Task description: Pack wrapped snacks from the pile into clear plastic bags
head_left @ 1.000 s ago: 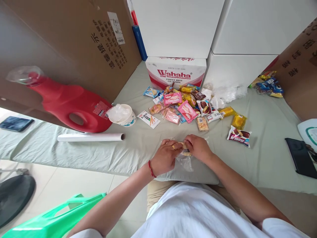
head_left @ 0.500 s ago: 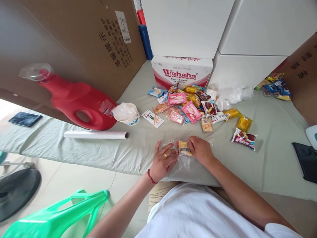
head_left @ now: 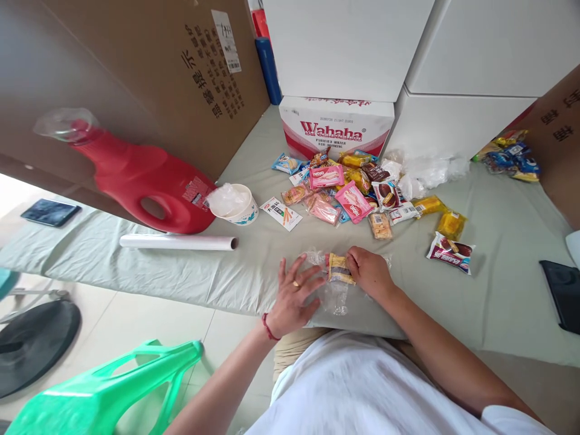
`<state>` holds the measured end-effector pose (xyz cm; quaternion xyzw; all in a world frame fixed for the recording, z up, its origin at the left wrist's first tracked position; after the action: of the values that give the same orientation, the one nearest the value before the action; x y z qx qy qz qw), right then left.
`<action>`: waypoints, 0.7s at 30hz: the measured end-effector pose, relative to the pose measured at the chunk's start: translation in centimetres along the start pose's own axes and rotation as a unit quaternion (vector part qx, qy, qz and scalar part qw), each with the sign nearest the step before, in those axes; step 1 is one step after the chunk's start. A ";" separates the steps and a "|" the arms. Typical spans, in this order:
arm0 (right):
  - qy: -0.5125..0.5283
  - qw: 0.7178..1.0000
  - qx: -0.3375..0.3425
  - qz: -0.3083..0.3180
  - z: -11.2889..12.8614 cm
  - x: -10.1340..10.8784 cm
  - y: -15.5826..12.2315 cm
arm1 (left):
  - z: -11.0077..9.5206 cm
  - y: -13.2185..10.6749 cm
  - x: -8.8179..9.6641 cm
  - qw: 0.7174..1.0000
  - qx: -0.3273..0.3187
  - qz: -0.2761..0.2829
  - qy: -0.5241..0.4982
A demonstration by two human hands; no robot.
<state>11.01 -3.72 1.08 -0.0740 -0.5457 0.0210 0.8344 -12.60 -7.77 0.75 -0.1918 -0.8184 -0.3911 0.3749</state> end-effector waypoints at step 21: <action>-0.029 0.999 -0.018 0.022 0.3 -0.3 0.0 | 7.5 5.6 2.0 0.902 0.194 -0.102 -0.372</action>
<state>10.59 -3.72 0.98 -0.1003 -0.5681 0.0322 0.8162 -13.94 1.65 1.97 -0.1621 -0.9730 -0.1614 0.0313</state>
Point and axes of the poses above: each hand's wrist, its own y-axis towards the middle knuckle, its own x-axis out of the back of the hand, z = x × y, the point moved 2 cm from there along y, towards the middle knuckle, and after that the axes turned 14 degrees about -x, right-handed, at the moved point
